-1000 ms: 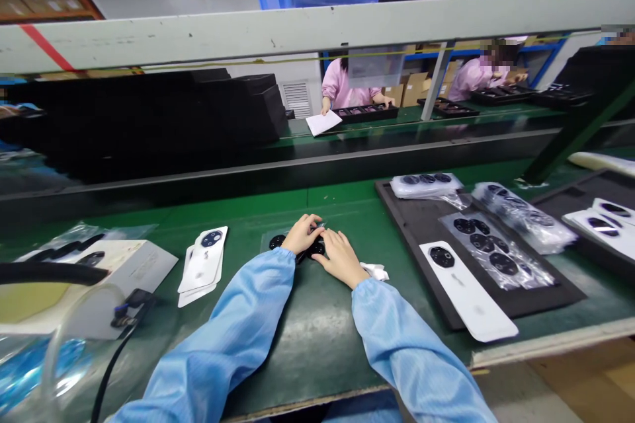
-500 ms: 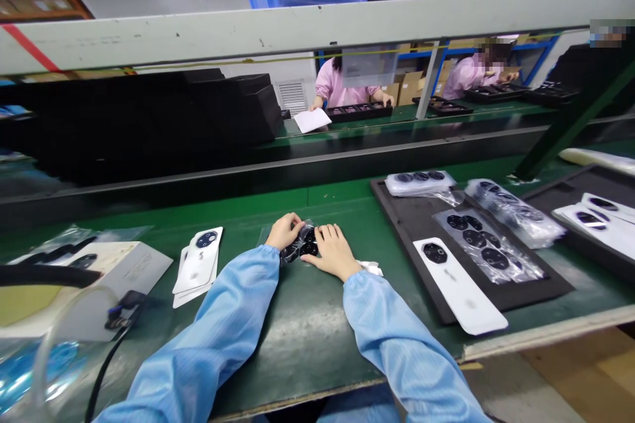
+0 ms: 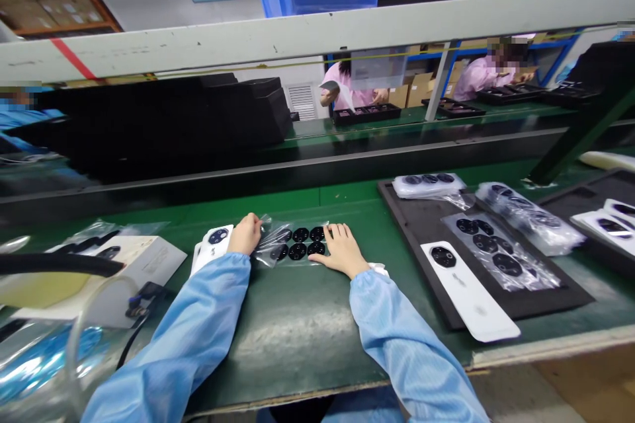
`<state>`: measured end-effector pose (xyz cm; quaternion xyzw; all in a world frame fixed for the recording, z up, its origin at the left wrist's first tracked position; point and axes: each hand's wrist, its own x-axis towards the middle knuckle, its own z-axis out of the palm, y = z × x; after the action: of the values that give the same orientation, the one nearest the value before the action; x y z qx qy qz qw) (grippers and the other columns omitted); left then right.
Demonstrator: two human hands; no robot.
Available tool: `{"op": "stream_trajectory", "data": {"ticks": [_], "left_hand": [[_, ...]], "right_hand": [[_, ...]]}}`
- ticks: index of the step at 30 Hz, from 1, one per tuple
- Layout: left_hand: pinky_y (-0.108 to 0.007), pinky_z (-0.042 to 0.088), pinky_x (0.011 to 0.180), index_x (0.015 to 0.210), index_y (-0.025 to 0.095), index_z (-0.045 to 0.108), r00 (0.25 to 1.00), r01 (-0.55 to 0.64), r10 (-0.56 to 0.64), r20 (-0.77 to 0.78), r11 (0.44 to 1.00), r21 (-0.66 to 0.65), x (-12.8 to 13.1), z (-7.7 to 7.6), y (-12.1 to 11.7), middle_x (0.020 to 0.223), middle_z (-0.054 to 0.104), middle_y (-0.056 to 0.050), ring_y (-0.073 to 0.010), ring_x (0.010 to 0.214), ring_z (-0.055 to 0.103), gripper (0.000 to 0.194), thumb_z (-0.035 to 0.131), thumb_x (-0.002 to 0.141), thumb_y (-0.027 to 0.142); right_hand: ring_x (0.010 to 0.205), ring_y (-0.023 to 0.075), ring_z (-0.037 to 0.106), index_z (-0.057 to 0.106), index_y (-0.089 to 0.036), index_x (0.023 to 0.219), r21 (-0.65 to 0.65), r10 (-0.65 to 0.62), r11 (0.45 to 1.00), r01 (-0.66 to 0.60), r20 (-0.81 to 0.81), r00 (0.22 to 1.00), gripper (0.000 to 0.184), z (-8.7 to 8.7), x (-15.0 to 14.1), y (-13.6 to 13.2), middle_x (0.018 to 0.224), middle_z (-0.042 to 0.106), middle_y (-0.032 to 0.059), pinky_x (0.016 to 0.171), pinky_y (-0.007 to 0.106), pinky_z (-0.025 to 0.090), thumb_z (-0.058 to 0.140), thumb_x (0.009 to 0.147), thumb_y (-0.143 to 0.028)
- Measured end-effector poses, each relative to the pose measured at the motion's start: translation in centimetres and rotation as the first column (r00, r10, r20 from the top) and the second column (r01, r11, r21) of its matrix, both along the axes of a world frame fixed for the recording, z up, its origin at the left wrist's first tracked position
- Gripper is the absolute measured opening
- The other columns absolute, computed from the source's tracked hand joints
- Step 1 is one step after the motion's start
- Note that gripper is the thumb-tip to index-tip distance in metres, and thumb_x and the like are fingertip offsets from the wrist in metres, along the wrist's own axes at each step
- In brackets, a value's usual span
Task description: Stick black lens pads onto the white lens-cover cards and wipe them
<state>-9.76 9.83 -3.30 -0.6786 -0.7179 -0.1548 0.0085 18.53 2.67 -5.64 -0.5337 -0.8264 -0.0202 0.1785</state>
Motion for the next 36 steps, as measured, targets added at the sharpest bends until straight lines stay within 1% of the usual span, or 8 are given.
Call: {"op": "stream_trajectory", "data": {"ticks": [10, 17, 20, 24, 27, 30, 34, 36], "left_hand": [[-0.036, 0.05, 0.077, 0.115, 0.015, 0.053, 0.963, -0.245, 0.257, -0.084, 0.961, 0.128, -6.1, 1.8, -0.3, 0.11, 0.057, -0.008, -0.0172, 0.085, 0.059, 0.03, 0.045, 0.097, 0.038], [-0.037, 0.046, 0.07, 0.101, 0.013, 0.055, 0.959, -0.276, 0.282, 0.018, 0.92, 0.277, -8.3, 5.7, 0.5, 0.103, 0.063, -0.015, -0.0286, 0.084, 0.064, 0.02, 0.042, 0.095, 0.027], [-0.034, 0.045, 0.071, 0.099, 0.016, 0.053, 0.977, -0.214, 0.194, 0.092, 0.901, 0.377, -6.8, 8.0, 0.1, 0.091, 0.067, -0.009, -0.0263, 0.082, 0.065, 0.018, 0.045, 0.094, 0.031], [-0.025, 0.047, 0.067, 0.097, 0.02, 0.05, 0.978, 0.0, -0.097, 0.185, 0.885, 0.466, -0.6, 10.7, -2.2, 0.083, 0.068, -0.002, -0.0163, 0.068, 0.065, 0.021, 0.045, 0.094, 0.04], [-0.021, 0.046, 0.058, 0.095, 0.021, 0.051, 0.862, 0.166, -0.383, 0.332, 0.832, 0.529, 5.2, 11.5, -5.5, 0.077, 0.067, 0.0, -0.0139, 0.065, 0.064, 0.023, 0.049, 0.092, 0.043], [-0.023, 0.044, 0.053, 0.099, 0.021, 0.056, 0.77, 0.183, -0.509, 0.385, 0.754, 0.631, 9.7, 10.4, -8.6, 0.07, 0.061, 0.001, -0.0143, 0.058, 0.059, 0.019, 0.053, 0.091, 0.037], [-0.037, 0.047, 0.073, 0.104, 0.022, 0.061, 0.817, 0.378, -0.566, 0.11, 0.671, 0.637, 12.7, 6.4, -10.7, 0.086, 0.061, -0.008, -0.0221, 0.075, 0.058, 0.021, 0.046, 0.092, 0.029], [-0.049, 0.043, 0.088, 0.1, 0.023, 0.063, 0.804, 0.46, -0.593, 0.051, 0.674, 0.577, 12.9, 4.4, -11.1, 0.101, 0.058, -0.013, -0.0303, 0.097, 0.056, 0.021, 0.045, 0.092, 0.032]], "right_hand": [[0.129, 0.0337, 0.038, 0.045, -0.008, 0.14, -0.066, -0.001, 0.998, 0.001, -0.002, 1.0, 0.088, -0.3, 1.0, 0.3, 0.135, 0.048, 0.0207, 0.114, 0.05, 0.021, 0.041, 0.084, -0.075], [0.13, 0.0358, 0.036, 0.044, -0.006, 0.14, -0.143, -0.027, 0.99, 0.014, -0.086, 0.996, 0.086, -0.2, 3.0, 0.5, 0.134, 0.045, 0.0224, 0.114, 0.055, 0.018, 0.042, 0.085, -0.073], [0.132, 0.0361, 0.035, 0.045, -0.009, 0.139, -0.189, -0.023, 0.982, -0.013, -0.19, 0.981, 0.086, 0.2, 3.4, 0.5, 0.135, 0.045, 0.0217, 0.114, 0.055, 0.015, 0.047, 0.082, -0.073], [0.135, 0.0351, 0.03, 0.041, -0.012, 0.142, -0.254, -0.068, 0.966, -0.041, -0.408, 0.91, 0.082, 2.2, 2.9, -0.2, 0.138, 0.041, 0.0214, 0.115, 0.055, 0.011, 0.048, 0.085, -0.07], [0.137, 0.0292, 0.03, 0.028, -0.016, 0.149, -0.297, -0.109, 0.95, -0.099, -0.611, 0.784, 0.08, 4.6, 1.6, -1.6, 0.146, 0.033, 0.0193, 0.113, 0.047, 0.024, 0.037, 0.09, -0.07], [0.112, 0.0184, 0.058, 0.018, -0.026, 0.151, -0.338, -0.111, 0.903, -0.266, -0.78, 0.616, 0.066, 6.4, -0.7, -3.1, 0.134, 0.05, 0.0117, 0.089, 0.035, 0.049, 0.018, 0.097, -0.064], [0.086, 0.0155, 0.064, 0.049, -0.026, 0.132, -0.321, -0.318, 0.792, -0.519, -0.943, 0.097, 0.049, 6.2, -3.8, -4.3, 0.107, 0.063, 0.005, 0.064, 0.025, 0.05, 0.043, 0.093, -0.055], [0.08, 0.015, 0.062, 0.06, -0.02, 0.112, -0.314, -0.413, 0.784, -0.535, -0.908, -0.071, 0.042, 5.2, -4.8, -4.5, 0.093, 0.062, 0.0034, 0.06, 0.023, 0.047, 0.062, 0.082, -0.049]]}}
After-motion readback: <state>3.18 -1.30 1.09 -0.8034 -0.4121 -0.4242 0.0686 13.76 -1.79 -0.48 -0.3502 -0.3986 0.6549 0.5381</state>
